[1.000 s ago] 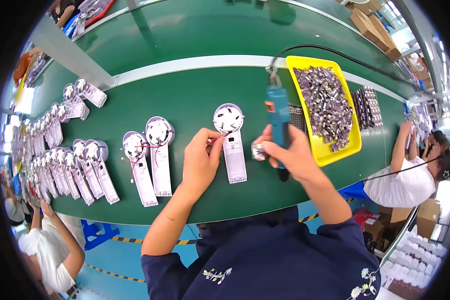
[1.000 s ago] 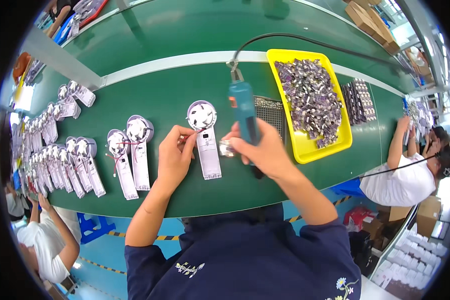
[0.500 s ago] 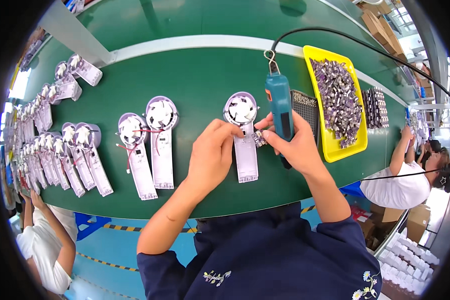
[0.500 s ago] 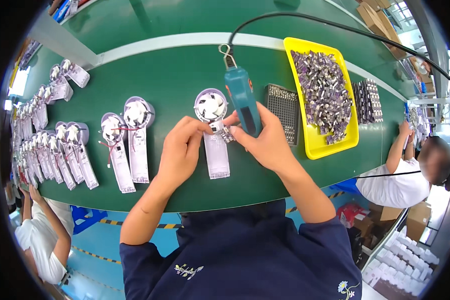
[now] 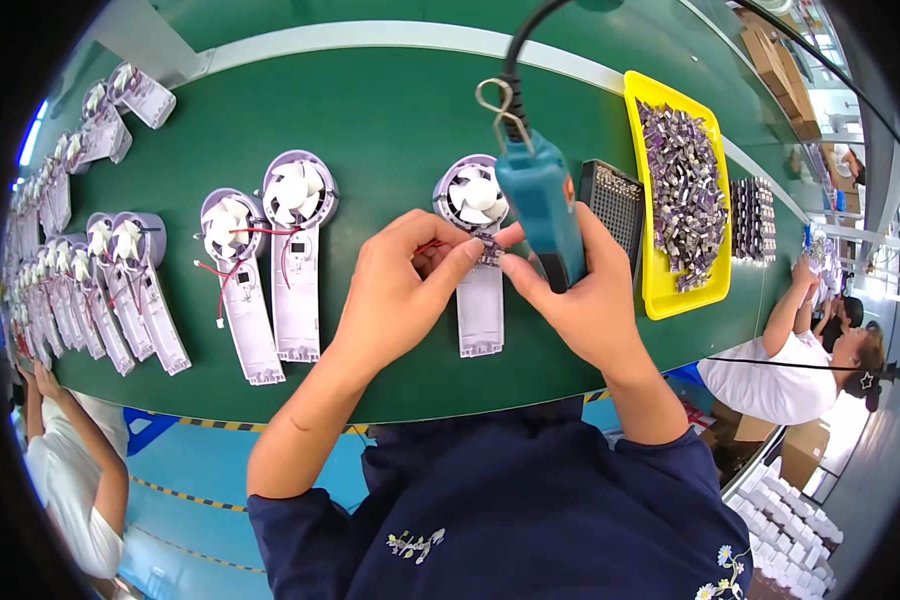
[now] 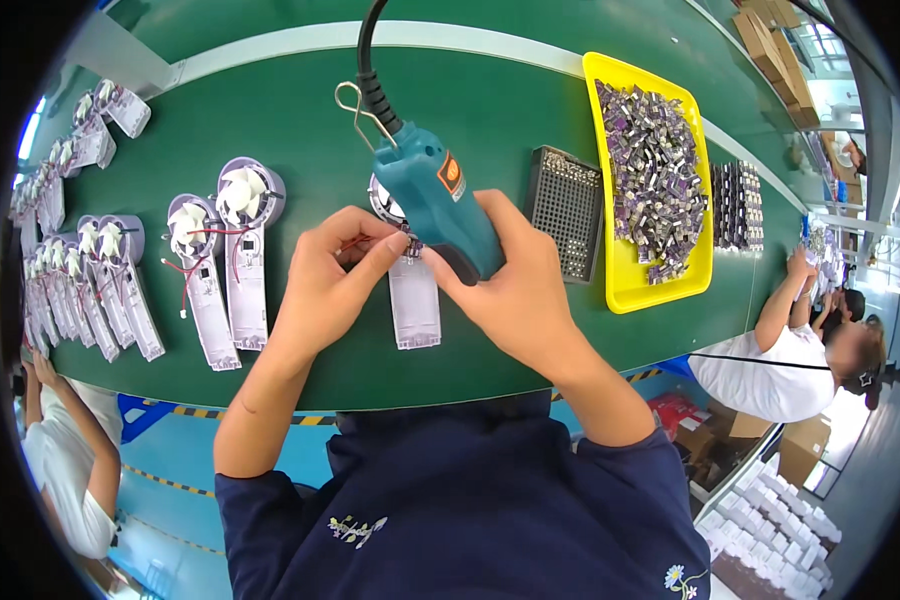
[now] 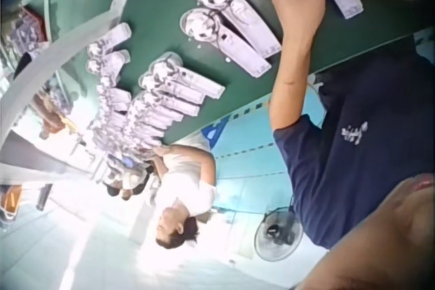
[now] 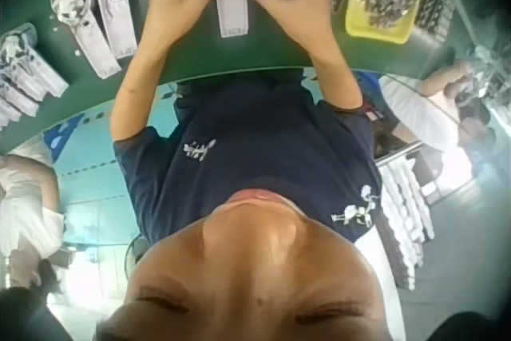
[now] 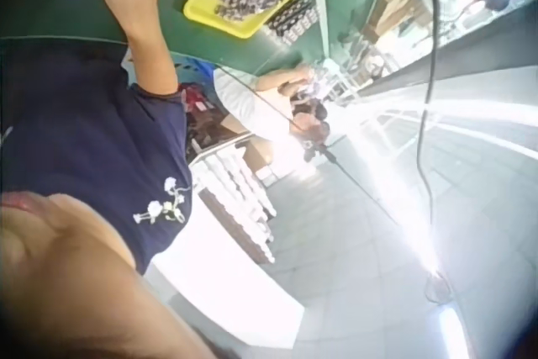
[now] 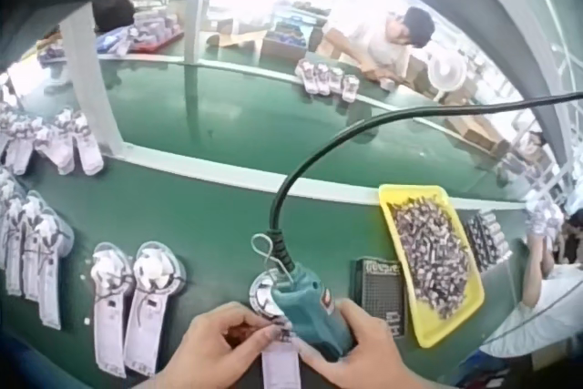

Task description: Assembling handheld fans on a production line using an electric screwdriver to secure components.

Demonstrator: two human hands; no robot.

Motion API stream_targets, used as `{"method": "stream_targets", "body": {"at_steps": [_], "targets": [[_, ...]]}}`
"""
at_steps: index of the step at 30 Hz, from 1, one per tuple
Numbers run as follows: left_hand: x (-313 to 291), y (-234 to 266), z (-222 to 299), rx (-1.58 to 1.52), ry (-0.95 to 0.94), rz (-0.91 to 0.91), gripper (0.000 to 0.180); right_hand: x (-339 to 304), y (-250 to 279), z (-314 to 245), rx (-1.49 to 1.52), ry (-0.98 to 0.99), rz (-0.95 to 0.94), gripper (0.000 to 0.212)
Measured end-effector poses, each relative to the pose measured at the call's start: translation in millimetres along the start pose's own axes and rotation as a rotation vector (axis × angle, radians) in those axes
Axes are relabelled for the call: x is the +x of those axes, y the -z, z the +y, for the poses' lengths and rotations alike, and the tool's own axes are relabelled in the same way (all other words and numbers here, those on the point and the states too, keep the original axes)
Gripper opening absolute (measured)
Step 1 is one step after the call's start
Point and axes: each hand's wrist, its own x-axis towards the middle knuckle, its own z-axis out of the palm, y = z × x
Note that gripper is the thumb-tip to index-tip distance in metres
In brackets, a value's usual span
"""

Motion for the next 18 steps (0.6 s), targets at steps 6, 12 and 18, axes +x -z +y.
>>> {"method": "stream_targets", "body": {"at_steps": [6,12,18], "targets": [[3,4,4,-0.105,0.007,-0.027,0.014,9,-11,0,-0.153,0.032,-0.006,0.025],[6,4,0,-0.121,-0.035,-0.004,0.012,16,-10,10,-0.121,0.057,0.009,0.026],[1,-6,-2,0.02,-0.192,0.189,0.008,11,3,-2,-0.034,-0.01,-0.084,0.043]]}}
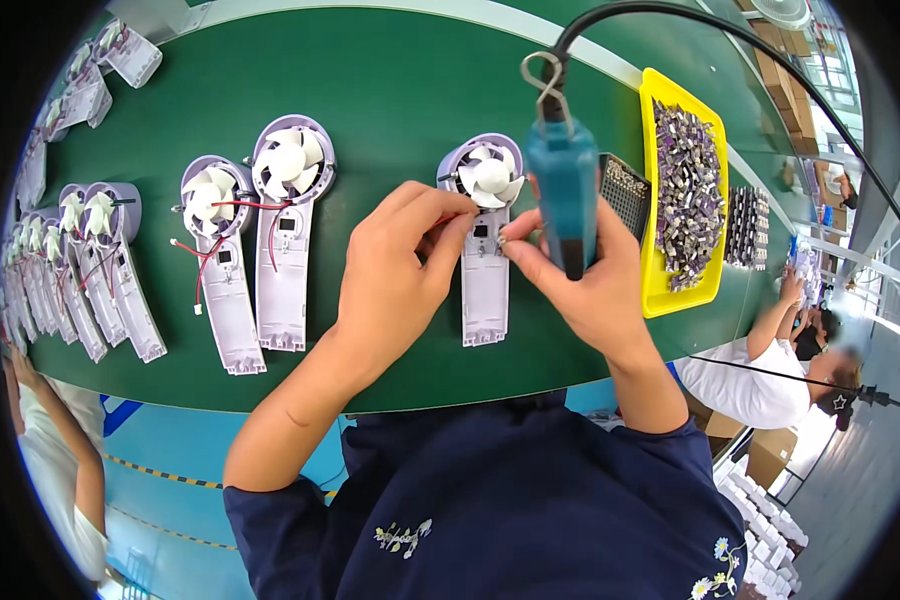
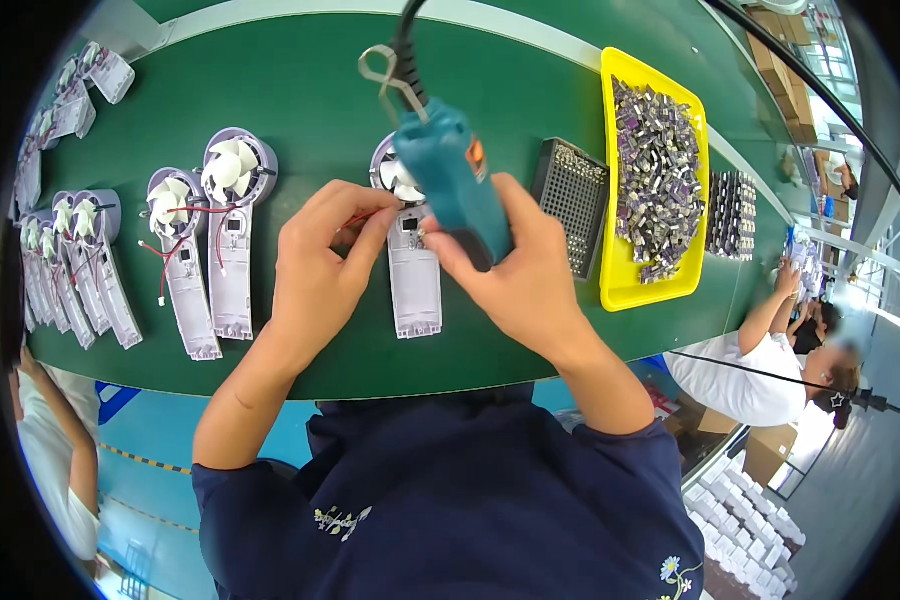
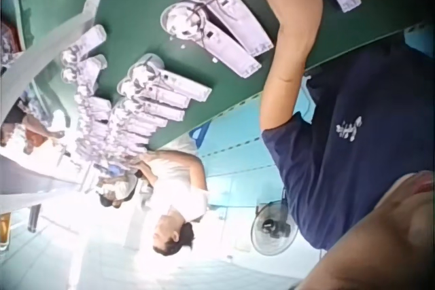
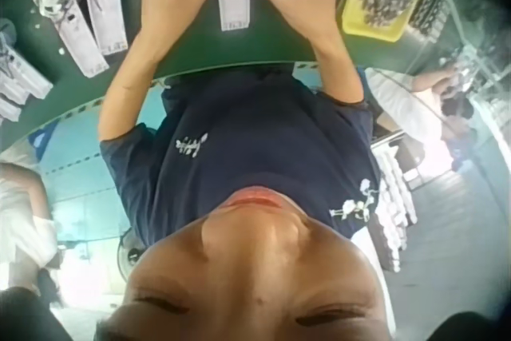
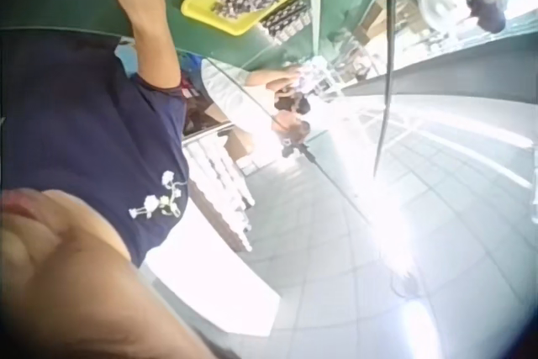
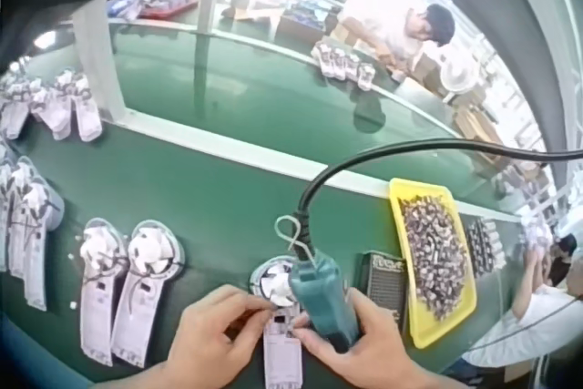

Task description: Assembling handheld fans on a production line using an electric screwdriver to secure components.

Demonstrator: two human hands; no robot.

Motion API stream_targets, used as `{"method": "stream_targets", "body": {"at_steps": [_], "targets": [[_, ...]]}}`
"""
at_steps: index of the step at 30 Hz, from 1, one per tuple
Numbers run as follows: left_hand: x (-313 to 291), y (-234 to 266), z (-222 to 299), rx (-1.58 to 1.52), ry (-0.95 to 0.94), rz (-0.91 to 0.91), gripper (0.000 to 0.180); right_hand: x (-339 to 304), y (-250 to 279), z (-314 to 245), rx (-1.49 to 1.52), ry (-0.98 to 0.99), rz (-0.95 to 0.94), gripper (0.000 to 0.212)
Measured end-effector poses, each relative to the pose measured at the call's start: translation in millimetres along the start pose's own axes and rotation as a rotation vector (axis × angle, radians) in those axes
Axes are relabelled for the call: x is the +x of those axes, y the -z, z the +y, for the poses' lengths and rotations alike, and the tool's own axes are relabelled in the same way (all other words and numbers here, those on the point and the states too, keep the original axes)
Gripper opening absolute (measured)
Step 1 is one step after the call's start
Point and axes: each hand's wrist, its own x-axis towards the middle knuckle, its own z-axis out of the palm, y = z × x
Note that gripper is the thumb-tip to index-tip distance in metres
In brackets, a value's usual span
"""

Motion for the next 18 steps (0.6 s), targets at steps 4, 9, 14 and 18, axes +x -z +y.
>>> {"method": "stream_targets", "body": {"at_steps": [4,9,14,18], "targets": [[4,0,-2,0.044,-0.07,0.012,0.008,8,-2,2,-0.166,0.051,-0.08,0.027],[5,0,-3,-0.015,-0.06,0.031,0.008,14,-5,3,-0.188,0.062,-0.128,0.025],[6,1,-3,-0.008,-0.059,0.015,0.009,14,-6,5,-0.236,0.024,-0.124,0.026],[4,1,-4,-0.023,-0.066,0.021,0.008,14,-4,7,-0.267,0.071,-0.135,0.028]]}}
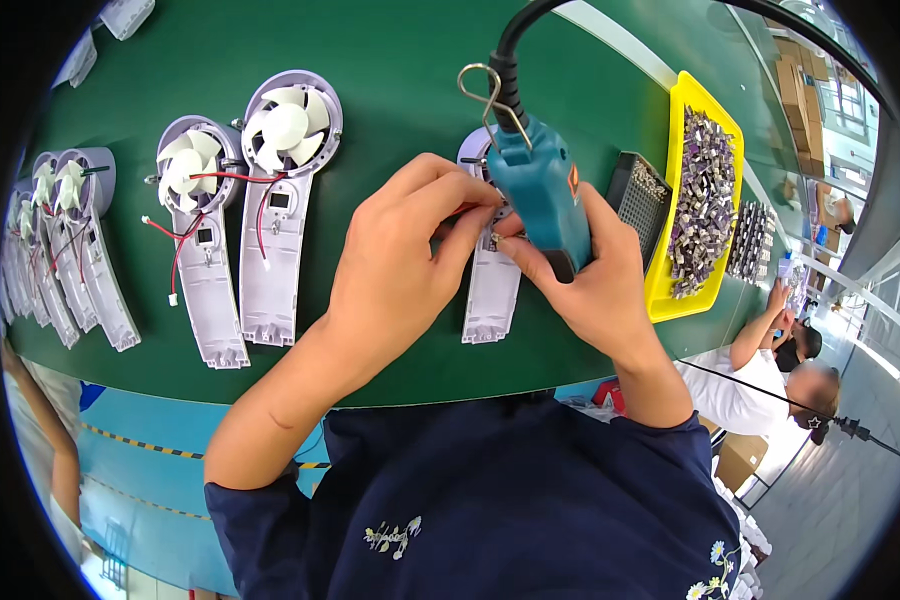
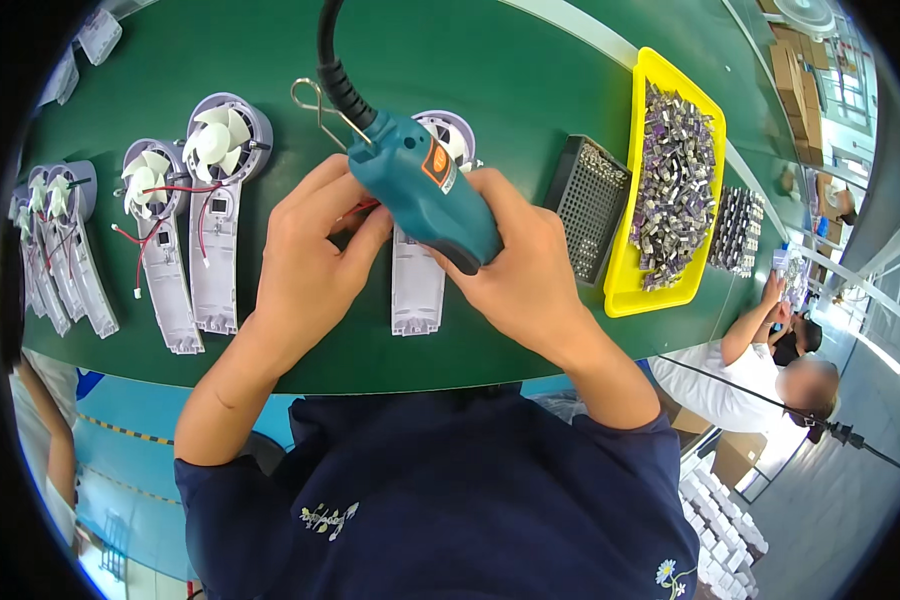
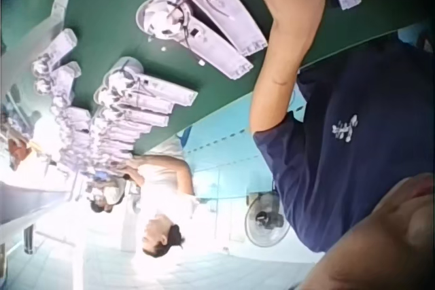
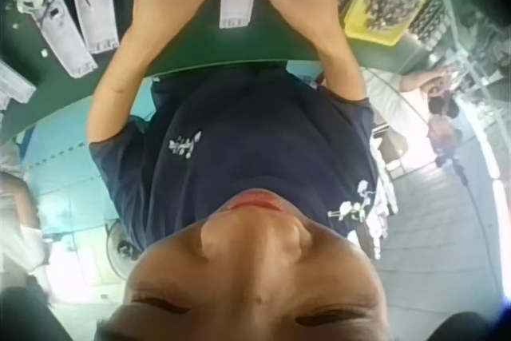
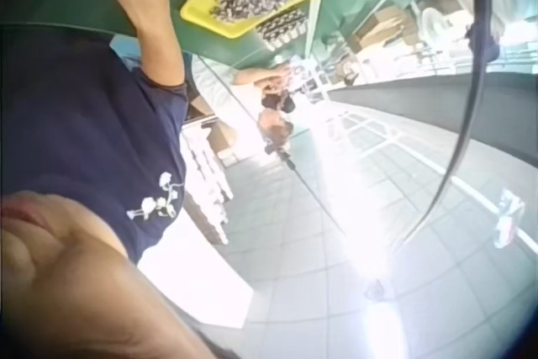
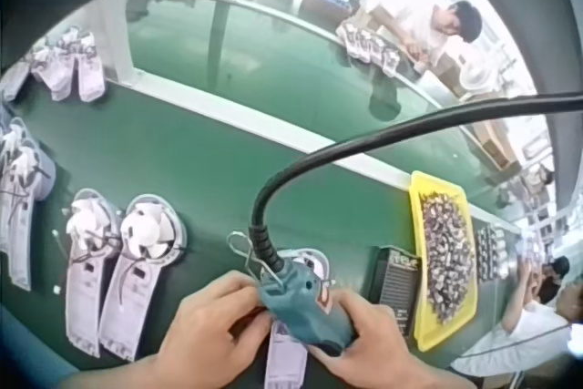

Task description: Assembling handheld fans on a production line using an electric screwdriver to secure components.

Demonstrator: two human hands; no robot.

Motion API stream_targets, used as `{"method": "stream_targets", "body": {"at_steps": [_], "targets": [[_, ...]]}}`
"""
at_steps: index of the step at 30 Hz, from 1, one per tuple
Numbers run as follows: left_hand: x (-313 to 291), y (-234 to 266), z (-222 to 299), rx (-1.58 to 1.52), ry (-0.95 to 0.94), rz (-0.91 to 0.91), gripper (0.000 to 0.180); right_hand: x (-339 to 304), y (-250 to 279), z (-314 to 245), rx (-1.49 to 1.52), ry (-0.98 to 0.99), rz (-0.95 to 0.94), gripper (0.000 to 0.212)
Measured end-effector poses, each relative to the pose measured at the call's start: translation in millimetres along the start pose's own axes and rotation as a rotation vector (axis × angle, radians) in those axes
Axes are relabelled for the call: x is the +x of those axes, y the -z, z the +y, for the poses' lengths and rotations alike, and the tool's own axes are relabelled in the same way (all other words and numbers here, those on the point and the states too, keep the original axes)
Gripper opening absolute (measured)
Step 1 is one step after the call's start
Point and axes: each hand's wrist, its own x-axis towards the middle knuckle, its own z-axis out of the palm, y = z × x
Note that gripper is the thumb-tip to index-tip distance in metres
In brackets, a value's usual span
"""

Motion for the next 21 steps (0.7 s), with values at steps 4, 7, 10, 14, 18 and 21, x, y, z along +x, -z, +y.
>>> {"method": "stream_targets", "body": {"at_steps": [4,7,10,14,18,21], "targets": [[-1,1,-3,0.021,-0.036,0.019,0.012,0,-3,-4,-0.055,0.03,0.012,0.032],[-4,5,-9,0.138,-0.043,-0.046,0.02,-5,-6,-12,-0.253,0.158,0.067,0.038],[-7,-1,-18,0.063,-0.085,-0.012,0.026,-8,-9,-17,-0.149,0.175,0.064,0.042],[-1,4,-3,0.101,-0.086,-0.022,0.011,-8,-13,-2,-0.125,0.066,0.116,0.035],[-2,0,-10,0.034,-0.089,0.01,0.007,-6,-7,-2,-0.026,-0.006,0.039,0.03],[-1,-1,-12,0.051,-0.103,-0.009,0.006,-4,-8,5,0.043,0.041,0.111,0.03]]}}
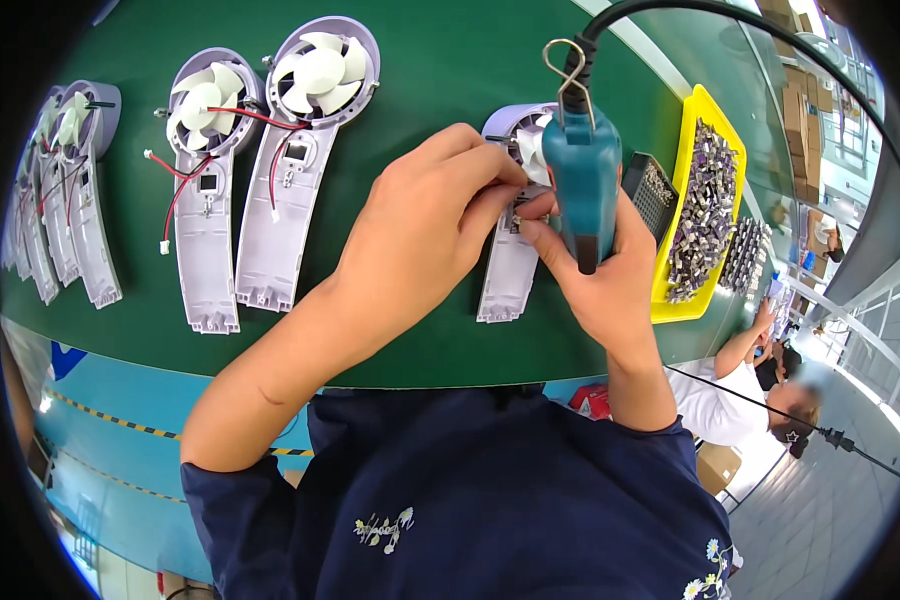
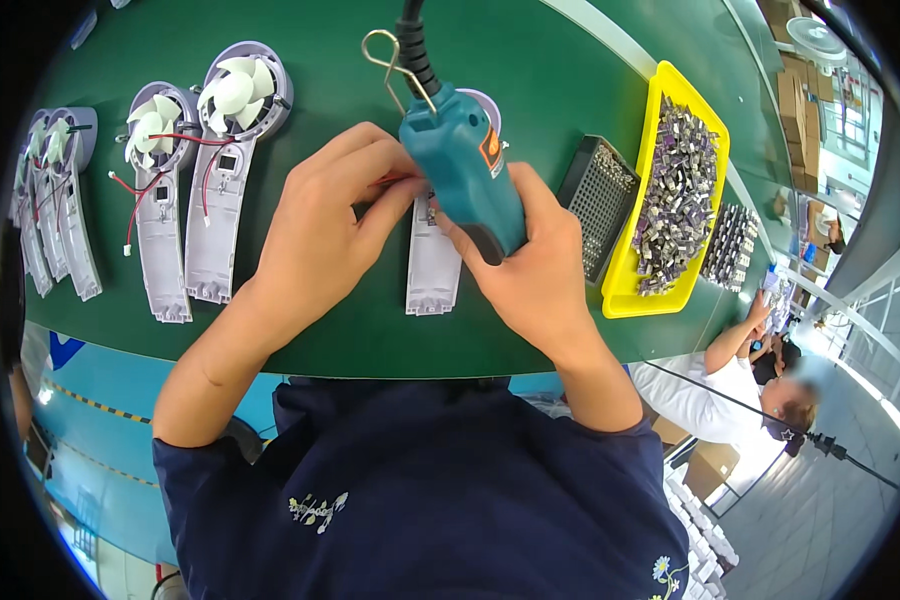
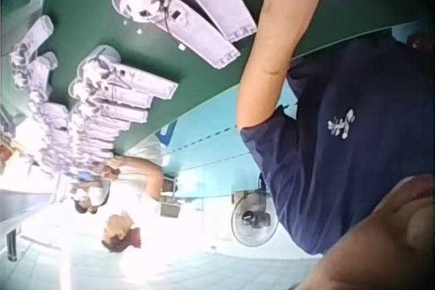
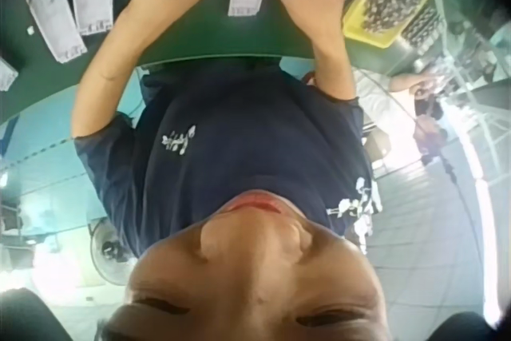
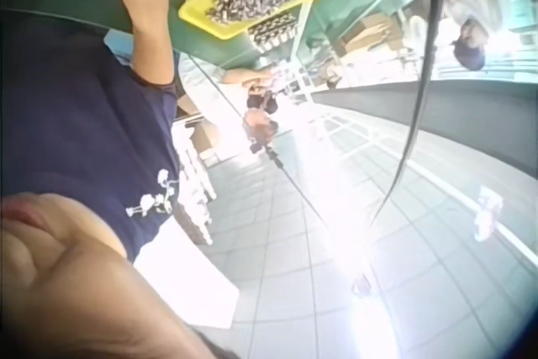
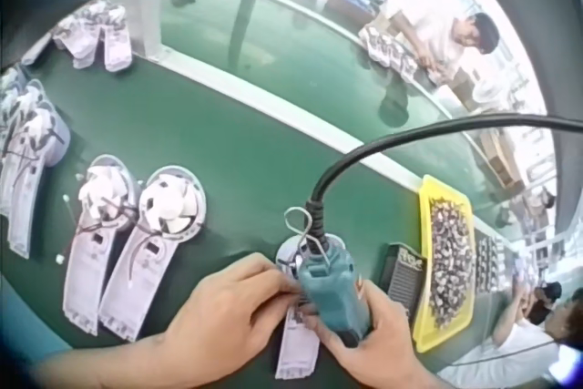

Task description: Assembling handheld fans on a production line using an electric screwdriver to secure components.

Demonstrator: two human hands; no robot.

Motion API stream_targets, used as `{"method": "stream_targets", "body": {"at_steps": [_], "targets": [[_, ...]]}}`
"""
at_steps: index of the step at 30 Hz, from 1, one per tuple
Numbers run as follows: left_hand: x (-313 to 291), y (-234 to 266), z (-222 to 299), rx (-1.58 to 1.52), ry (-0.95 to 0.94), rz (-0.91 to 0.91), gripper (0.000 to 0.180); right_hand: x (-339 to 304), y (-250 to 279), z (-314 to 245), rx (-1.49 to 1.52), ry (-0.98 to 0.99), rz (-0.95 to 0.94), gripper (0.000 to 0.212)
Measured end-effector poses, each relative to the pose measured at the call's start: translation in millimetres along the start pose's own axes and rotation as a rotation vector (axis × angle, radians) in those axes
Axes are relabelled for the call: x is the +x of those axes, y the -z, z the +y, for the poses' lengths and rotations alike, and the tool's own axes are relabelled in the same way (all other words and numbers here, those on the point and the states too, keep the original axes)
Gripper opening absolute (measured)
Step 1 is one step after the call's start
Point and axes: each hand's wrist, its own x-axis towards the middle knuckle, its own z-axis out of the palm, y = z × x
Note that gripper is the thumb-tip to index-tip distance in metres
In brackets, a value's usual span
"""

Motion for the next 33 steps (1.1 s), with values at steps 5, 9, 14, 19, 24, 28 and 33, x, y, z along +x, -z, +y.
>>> {"method": "stream_targets", "body": {"at_steps": [5,9,14,19,24,28,33], "targets": [[1,6,5,0.046,0.082,-0.076,0.009,0,2,-10,0.033,-0.123,-0.057,0.029],[2,5,7,0.036,0.095,-0.079,0.007,-1,-1,-13,0.114,-0.18,-0.029,0.026],[1,6,9,0.04,0.092,-0.078,0.007,0,-2,-17,0.134,-0.193,-0.022,0.024],[1,4,6,0.042,0.076,-0.063,0.007,0,-1,-18,0.203,-0.174,-0.007,0.027],[2,5,6,0.047,0.064,-0.06,0.008,3,2,-17,0.151,-0.205,-0.044,0.026],[2,5,6,0.027,0.074,-0.055,0.008,2,-2,-18,0.184,-0.219,-0.033,0.025],[1,5,6,0.025,0.055,-0.061,0.008,1,-3,-11,0.12,-0.176,-0.032,0.027]]}}
